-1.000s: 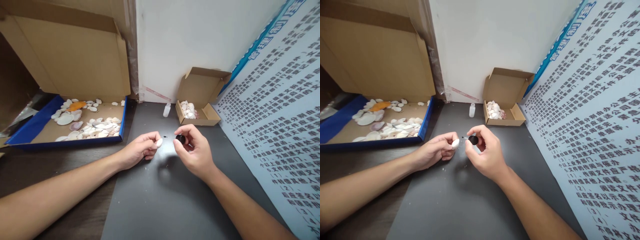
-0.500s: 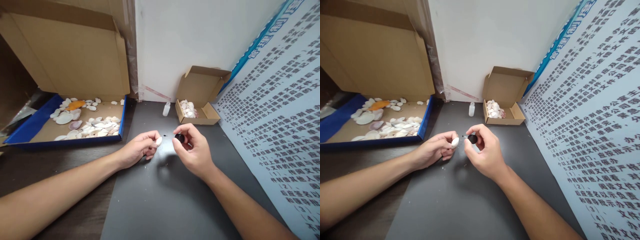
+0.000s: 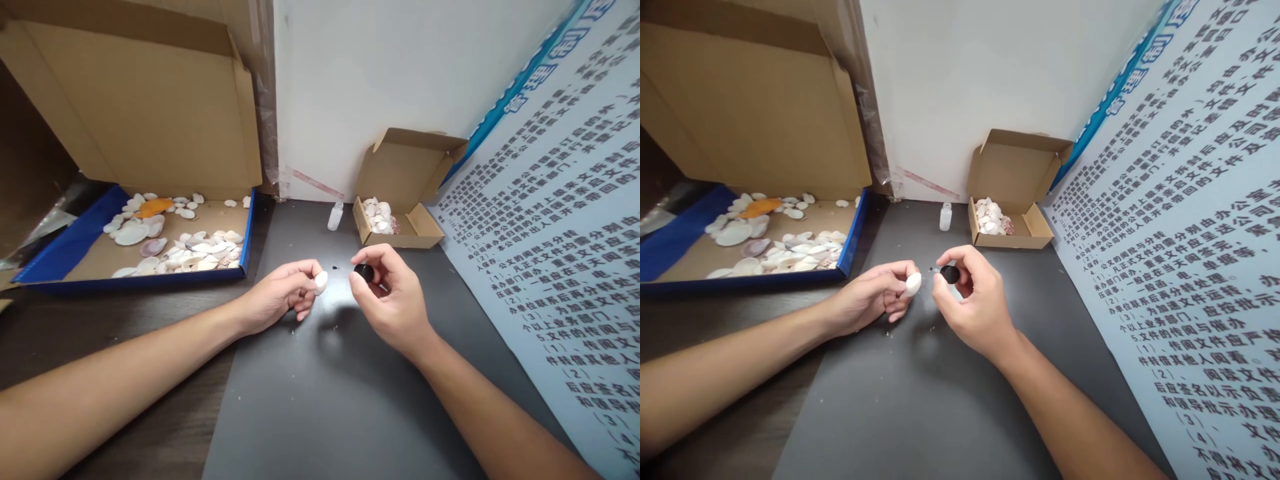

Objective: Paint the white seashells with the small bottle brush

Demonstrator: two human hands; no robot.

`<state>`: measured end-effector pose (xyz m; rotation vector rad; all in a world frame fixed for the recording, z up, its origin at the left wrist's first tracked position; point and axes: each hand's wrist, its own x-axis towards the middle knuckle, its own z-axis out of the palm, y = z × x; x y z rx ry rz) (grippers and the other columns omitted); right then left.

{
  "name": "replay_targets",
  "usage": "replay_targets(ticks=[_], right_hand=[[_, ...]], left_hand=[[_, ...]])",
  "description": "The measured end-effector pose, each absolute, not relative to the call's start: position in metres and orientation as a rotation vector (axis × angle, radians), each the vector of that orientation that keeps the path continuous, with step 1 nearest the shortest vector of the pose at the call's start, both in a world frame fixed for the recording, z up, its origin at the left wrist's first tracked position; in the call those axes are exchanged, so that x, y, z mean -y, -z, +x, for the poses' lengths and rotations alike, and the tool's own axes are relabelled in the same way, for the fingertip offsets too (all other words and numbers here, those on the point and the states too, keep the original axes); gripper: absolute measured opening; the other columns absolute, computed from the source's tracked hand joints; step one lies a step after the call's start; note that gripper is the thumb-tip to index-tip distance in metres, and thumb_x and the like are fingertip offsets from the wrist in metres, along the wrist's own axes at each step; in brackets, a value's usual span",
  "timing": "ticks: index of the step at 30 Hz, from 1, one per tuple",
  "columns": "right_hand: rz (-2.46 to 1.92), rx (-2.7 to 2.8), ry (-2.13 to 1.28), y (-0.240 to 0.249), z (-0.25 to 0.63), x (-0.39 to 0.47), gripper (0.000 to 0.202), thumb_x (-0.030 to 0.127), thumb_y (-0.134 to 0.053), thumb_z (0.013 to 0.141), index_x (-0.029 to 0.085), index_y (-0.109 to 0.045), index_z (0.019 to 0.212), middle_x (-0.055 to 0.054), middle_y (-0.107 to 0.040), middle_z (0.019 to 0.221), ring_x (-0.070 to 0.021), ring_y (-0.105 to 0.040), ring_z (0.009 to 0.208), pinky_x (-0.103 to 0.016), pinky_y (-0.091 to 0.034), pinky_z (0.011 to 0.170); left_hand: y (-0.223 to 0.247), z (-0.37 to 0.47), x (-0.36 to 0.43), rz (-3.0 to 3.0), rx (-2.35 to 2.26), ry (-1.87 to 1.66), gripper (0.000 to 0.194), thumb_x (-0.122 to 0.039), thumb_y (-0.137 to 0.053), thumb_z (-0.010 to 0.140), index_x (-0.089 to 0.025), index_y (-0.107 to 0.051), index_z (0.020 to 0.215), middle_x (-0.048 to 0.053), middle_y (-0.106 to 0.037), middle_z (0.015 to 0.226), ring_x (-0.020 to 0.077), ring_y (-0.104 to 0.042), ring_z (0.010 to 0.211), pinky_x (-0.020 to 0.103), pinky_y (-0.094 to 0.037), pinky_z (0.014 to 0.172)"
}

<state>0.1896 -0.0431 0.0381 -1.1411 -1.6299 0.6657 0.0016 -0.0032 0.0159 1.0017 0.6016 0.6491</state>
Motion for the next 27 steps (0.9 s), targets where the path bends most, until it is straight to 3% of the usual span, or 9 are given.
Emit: replay_targets(ticks=[11, 27], right_hand=[[-1.108, 1.647, -0.731, -0.0402, 0.1887, 0.0436, 0.011, 0.019, -0.06, 0.083, 0.023, -0.055, 0.092, 0.007, -0.038, 0.063, -0.0093, -0.034, 0.052, -0.023, -0.031, 0.046], [-1.172, 1.668, -0.625, -0.0392, 0.1899, 0.0442, 0.011, 0.018, -0.061, 0.081, 0.023, -0.056, 0.09, 0.008, -0.035, 0.062, -0.0093, -0.032, 0.05, -0.024, -0.029, 0.045]], left_hand=[[-0.0125, 0.0009, 0.0039, 1.047, -0.596, -0.648, 0.011, -0.022, -0.059, 0.08, -0.019, -0.049, 0.077, -0.007, -0.038, 0.053, 0.0078, -0.032, 0.05, 0.018, -0.031, 0.047], [-0.0143, 0.0009, 0.004, 1.052, -0.625, -0.643, 0.009, -0.022, -0.059, 0.078, -0.019, -0.05, 0.077, -0.007, -0.043, 0.054, 0.0064, -0.04, 0.043, 0.019, -0.039, 0.045]])
